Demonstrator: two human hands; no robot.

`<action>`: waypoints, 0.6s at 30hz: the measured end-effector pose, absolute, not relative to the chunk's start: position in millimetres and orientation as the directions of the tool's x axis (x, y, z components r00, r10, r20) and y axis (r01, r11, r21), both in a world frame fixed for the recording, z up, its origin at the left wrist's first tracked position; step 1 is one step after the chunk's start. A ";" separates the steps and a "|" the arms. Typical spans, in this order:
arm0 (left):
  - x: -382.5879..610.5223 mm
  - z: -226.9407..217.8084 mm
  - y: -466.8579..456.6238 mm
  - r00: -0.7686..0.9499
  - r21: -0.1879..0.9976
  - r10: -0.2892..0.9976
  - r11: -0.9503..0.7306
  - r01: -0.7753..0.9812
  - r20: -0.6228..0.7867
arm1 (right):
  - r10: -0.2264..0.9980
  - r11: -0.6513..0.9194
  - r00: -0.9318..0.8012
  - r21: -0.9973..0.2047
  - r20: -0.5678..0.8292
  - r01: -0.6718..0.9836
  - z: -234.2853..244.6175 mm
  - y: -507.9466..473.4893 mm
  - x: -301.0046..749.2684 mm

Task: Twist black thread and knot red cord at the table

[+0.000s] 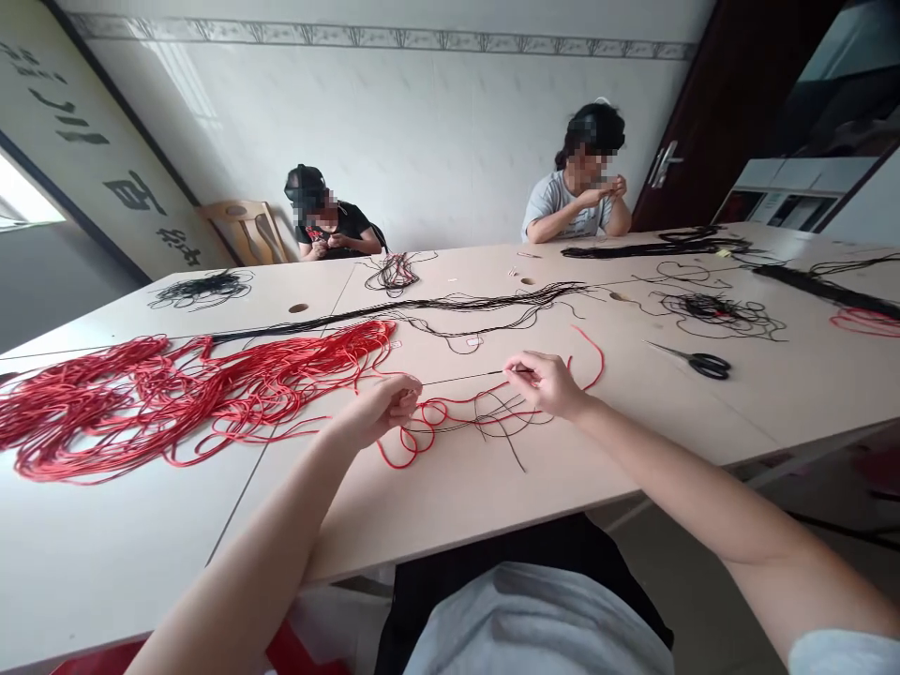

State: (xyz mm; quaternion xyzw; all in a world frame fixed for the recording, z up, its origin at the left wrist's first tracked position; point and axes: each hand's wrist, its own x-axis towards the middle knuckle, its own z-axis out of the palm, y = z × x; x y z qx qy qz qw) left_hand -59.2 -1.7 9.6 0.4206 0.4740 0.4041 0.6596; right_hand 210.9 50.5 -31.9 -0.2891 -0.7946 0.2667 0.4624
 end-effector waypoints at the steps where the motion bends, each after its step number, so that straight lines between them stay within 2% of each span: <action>1: -62.1 13.5 -1.4 0.237 0.930 0.926 0.334 -0.154 -0.293 | 0.730 0.661 -0.401 -0.721 0.554 0.206 -31.3 52.5 212.1; 5: -78.3 26.9 0.5 0.227 0.903 0.937 0.324 -0.281 -0.266 | 0.822 0.513 -0.373 -0.844 0.430 0.156 -30.5 66.1 217.5; 10: -103.2 31.9 7.1 0.107 0.849 0.973 0.232 -0.475 -0.206 | 0.906 0.274 -0.349 -0.960 0.238 0.058 -33.0 90.5 231.4; 14: -123.5 28.4 14.6 -0.053 0.799 0.978 0.132 -0.587 -0.201 | 0.921 0.109 -0.375 -0.994 0.102 -0.003 -37.3 108.7 247.2; 18: -146.7 23.9 21.8 -0.221 0.789 0.952 0.033 -0.613 -0.212 | 0.935 0.012 -0.354 -0.999 0.024 -0.035 -41.0 123.5 259.5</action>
